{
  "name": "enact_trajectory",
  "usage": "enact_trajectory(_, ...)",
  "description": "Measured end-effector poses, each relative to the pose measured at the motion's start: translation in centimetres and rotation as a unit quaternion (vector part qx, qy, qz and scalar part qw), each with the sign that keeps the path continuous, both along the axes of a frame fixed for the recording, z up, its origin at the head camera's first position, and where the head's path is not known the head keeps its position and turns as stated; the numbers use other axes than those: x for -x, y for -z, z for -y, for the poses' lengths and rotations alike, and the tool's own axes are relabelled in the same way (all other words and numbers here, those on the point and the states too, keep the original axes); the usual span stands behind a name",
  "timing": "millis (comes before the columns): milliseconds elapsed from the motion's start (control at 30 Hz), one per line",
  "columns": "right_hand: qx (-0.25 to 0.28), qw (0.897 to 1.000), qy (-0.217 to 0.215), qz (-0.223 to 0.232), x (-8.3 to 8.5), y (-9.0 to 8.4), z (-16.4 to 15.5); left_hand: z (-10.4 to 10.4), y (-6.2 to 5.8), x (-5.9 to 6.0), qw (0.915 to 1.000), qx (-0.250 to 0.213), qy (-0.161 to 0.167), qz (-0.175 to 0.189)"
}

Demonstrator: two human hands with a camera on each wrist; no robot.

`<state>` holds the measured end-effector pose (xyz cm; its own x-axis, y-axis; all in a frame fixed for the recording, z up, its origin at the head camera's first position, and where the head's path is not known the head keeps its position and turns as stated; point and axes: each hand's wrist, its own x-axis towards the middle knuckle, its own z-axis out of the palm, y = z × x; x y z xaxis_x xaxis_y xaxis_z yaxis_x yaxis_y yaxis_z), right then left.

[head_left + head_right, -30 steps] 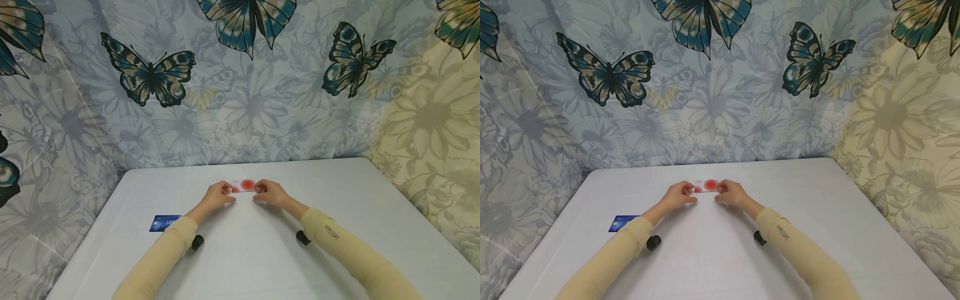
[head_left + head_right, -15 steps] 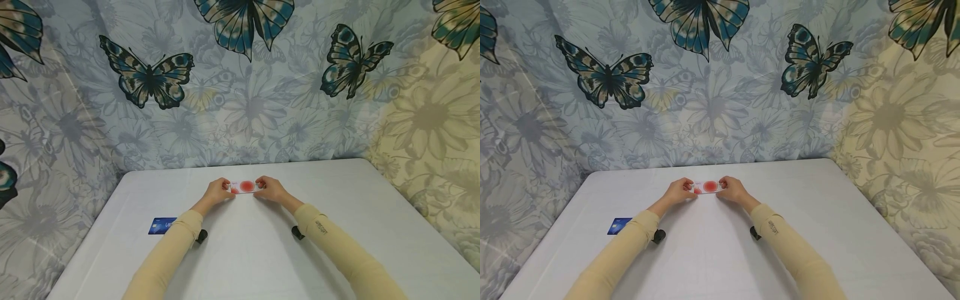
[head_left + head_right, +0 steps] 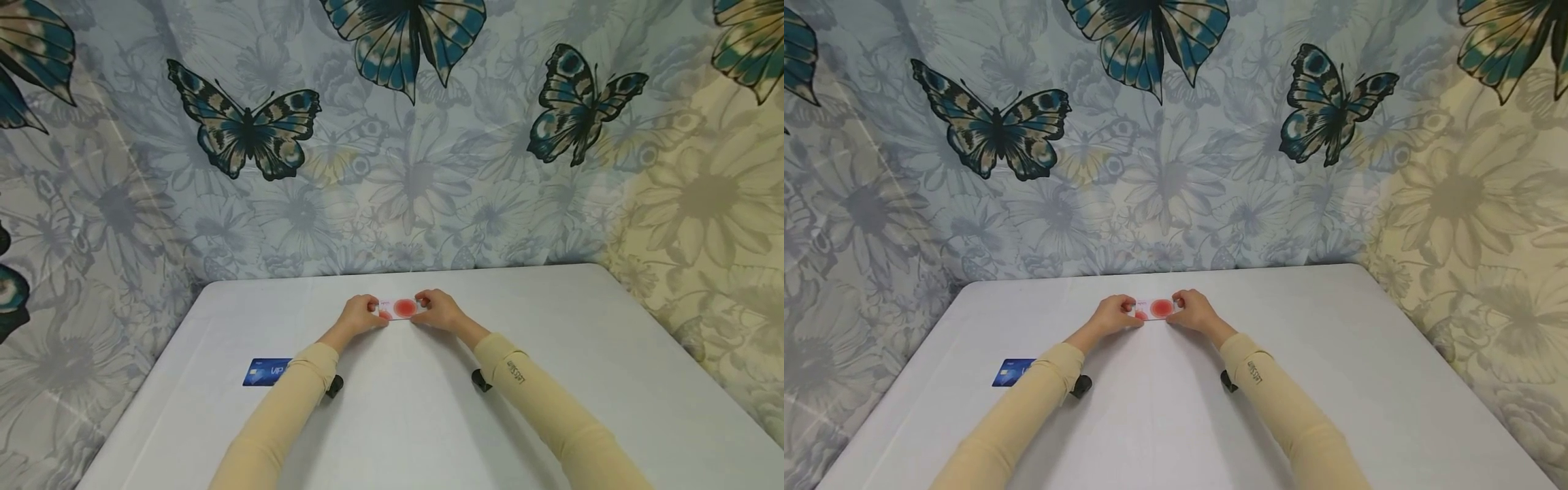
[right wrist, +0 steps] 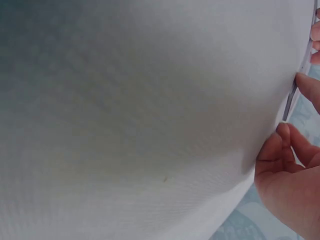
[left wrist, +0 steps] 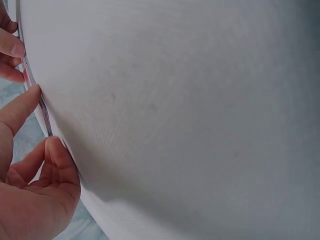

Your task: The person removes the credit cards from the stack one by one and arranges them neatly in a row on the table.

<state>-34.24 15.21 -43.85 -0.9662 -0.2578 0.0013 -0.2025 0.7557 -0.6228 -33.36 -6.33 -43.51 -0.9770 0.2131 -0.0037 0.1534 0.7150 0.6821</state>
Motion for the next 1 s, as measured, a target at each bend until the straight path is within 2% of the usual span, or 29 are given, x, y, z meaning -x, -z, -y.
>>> enact_trajectory(533,-0.009,0.998,-0.040,-0.039,0.14,0.51,-0.47,-0.11,0.63,0.08,0.9997,-0.019,-0.016,-0.005)
enact_trajectory(1000,-0.004,0.997,-0.048,-0.066,-0.23,0.44,-0.50,-0.14,0.79,0.14,0.9988,-0.044,-0.019,-0.012)
